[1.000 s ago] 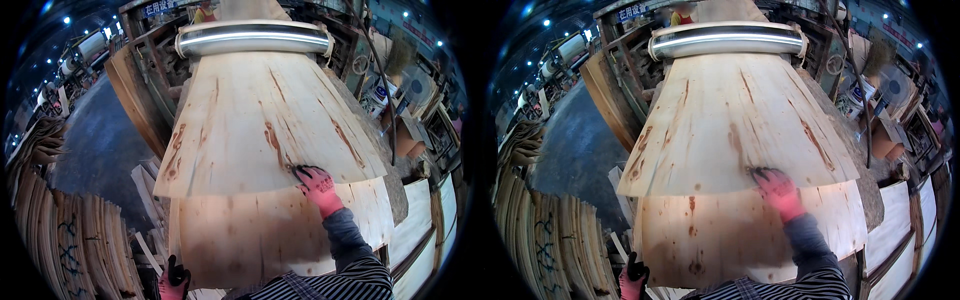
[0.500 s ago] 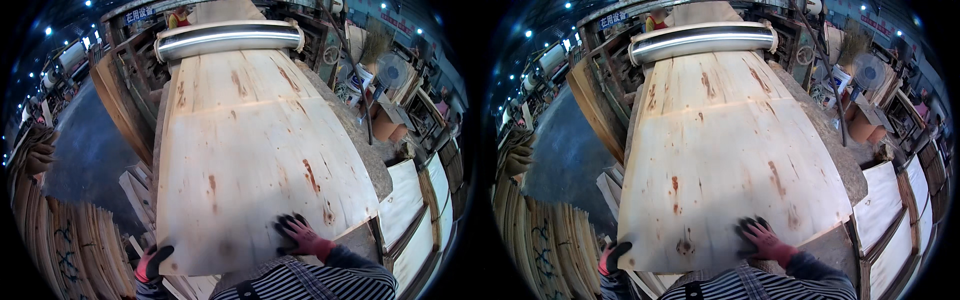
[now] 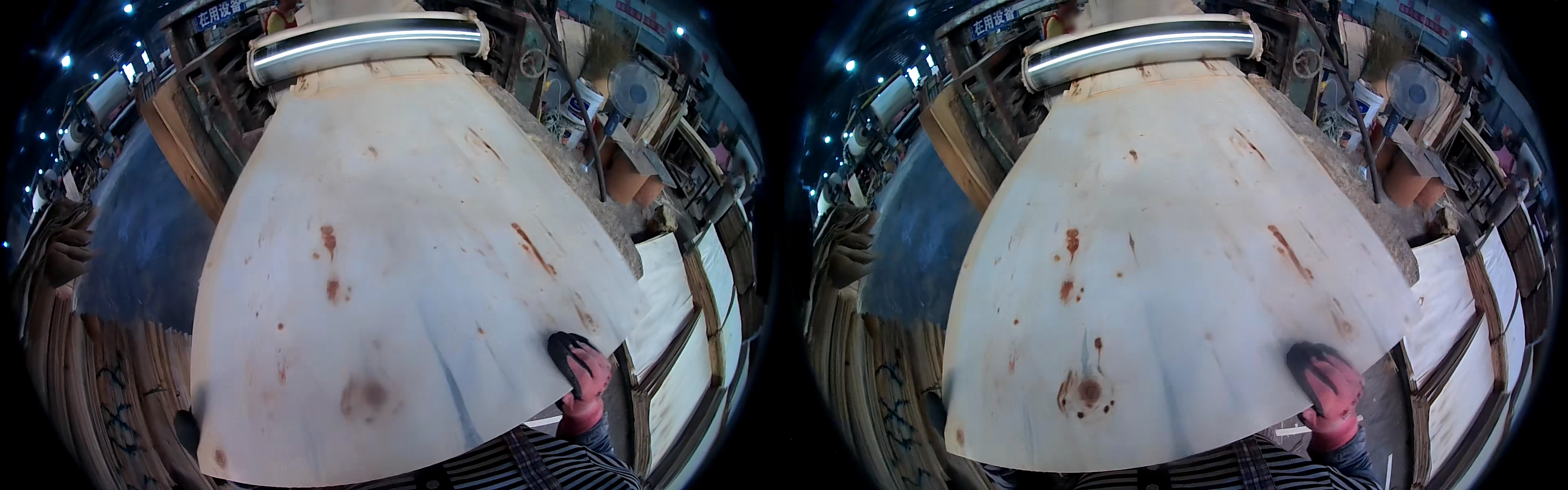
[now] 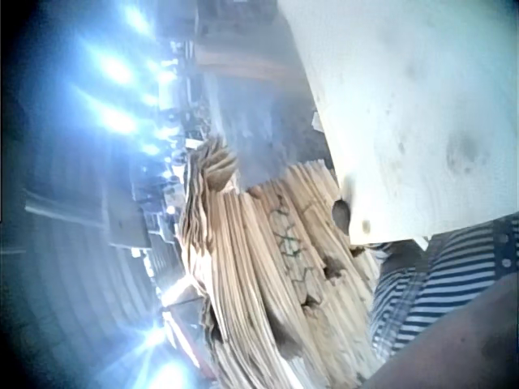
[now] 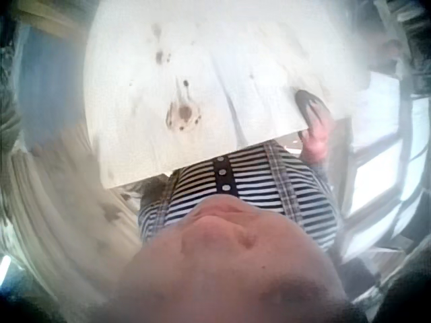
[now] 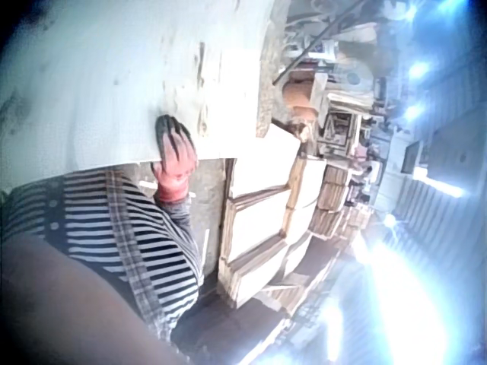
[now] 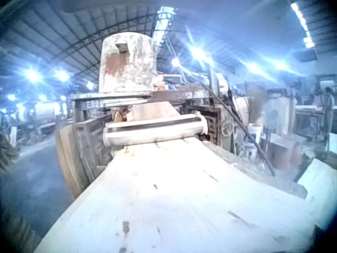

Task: The person repeatedly picks up large thin wood sheets from a nearby stack and feeds them one by one into a roller machine. They use a long metal bar to push the sheets through the rollers and then stack the processed sheets on the output side.

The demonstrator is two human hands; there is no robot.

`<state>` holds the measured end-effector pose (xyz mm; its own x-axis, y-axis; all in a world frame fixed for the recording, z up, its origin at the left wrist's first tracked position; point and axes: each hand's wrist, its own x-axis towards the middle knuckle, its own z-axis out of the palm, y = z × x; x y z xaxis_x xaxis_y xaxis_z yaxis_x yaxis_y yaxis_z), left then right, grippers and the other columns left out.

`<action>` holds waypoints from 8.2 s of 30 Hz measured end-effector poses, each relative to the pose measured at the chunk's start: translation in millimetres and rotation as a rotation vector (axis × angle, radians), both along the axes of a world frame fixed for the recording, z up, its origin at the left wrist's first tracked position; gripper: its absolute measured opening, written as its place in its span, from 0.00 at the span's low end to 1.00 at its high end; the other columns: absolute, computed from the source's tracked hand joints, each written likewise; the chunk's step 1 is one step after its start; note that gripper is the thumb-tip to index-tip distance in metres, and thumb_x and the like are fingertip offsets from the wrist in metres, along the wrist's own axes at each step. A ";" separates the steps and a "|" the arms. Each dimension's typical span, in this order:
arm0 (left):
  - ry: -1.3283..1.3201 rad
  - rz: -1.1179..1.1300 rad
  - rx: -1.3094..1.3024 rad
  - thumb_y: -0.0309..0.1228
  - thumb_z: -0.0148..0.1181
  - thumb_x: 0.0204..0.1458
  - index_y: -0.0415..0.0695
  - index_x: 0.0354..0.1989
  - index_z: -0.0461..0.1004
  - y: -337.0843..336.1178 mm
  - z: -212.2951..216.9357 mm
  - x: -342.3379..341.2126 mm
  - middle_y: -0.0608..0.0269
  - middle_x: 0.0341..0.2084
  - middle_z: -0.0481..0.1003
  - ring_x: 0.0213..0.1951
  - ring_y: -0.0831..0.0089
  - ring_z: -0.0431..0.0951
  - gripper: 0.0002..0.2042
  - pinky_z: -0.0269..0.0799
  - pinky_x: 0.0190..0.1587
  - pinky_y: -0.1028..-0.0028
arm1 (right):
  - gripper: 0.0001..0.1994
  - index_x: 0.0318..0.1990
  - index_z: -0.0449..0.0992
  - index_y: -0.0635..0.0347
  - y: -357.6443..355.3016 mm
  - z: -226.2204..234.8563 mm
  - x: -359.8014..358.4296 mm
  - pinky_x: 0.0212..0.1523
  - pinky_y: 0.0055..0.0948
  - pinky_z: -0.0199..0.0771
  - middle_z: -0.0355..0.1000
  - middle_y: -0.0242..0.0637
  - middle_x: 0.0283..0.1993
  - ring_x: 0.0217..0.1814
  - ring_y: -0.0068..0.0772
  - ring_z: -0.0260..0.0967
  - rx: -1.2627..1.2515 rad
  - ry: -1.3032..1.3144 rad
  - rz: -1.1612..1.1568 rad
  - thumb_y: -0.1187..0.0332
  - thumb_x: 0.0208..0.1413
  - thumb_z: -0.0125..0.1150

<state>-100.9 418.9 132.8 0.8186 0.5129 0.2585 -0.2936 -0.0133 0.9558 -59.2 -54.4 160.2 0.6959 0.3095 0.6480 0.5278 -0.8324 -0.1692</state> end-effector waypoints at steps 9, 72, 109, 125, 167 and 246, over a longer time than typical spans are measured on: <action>0.827 0.066 1.056 0.35 0.61 0.39 0.39 0.52 0.62 10.6 -142.7 -4.6 0.45 0.51 0.62 0.55 0.53 0.59 0.29 0.55 0.56 0.60 | 0.23 0.41 0.72 0.56 36.1 43.0 97.3 0.39 0.38 0.69 0.70 0.39 0.37 0.38 0.43 0.69 -0.203 0.036 0.028 0.51 0.39 0.52; 0.849 0.133 0.730 0.26 0.53 0.49 0.36 0.52 0.63 -37.7 -54.3 7.6 0.51 0.54 0.62 0.56 0.65 0.61 0.20 0.54 0.58 0.71 | 0.27 0.49 0.67 0.57 49.7 -61.6 174.2 0.49 0.38 0.65 0.65 0.42 0.50 0.47 0.45 0.64 -0.167 0.388 0.177 0.67 0.34 0.61; 0.017 0.073 0.030 0.37 0.46 0.54 0.39 0.58 0.54 11.3 -31.0 9.3 0.51 0.54 0.61 0.56 0.63 0.61 0.25 0.54 0.57 0.68 | 0.27 0.39 0.73 0.67 10.1 18.2 60.8 0.45 0.40 0.66 0.70 0.48 0.38 0.41 0.46 0.68 -0.155 -0.037 0.028 0.49 0.50 0.44; 0.495 0.265 0.056 0.29 0.48 0.54 0.37 0.53 0.63 -31.2 -69.8 19.4 0.59 0.29 0.73 0.25 0.76 0.73 0.18 0.69 0.28 0.78 | 0.20 0.43 0.72 0.52 72.6 8.8 217.2 0.43 0.34 0.68 0.70 0.34 0.40 0.42 0.36 0.68 -0.374 0.009 0.180 0.58 0.40 0.56; 0.940 0.190 0.572 0.38 0.50 0.53 0.36 0.56 0.57 -18.3 -115.1 -12.5 0.44 0.51 0.62 0.53 0.54 0.63 0.25 0.57 0.55 0.66 | 0.24 0.36 0.74 0.60 19.2 38.6 114.2 0.38 0.39 0.68 0.71 0.40 0.35 0.36 0.45 0.69 -0.269 -0.027 0.149 0.46 0.41 0.54; 0.679 -0.051 0.629 0.31 0.55 0.47 0.44 0.59 0.56 -1.0 -143.3 -5.0 0.48 0.57 0.56 0.59 0.53 0.54 0.28 0.48 0.60 0.63 | 0.36 0.59 0.56 0.56 61.2 -102.1 161.1 0.64 0.47 0.39 0.51 0.46 0.61 0.65 0.50 0.42 -0.308 0.606 0.290 0.51 0.42 0.60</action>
<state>-105.9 417.9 -10.5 0.9140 0.4001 -0.0664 0.3125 -0.5904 0.7441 101.8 6.8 58.1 0.7669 0.6411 0.0297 0.6217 -0.7307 -0.2820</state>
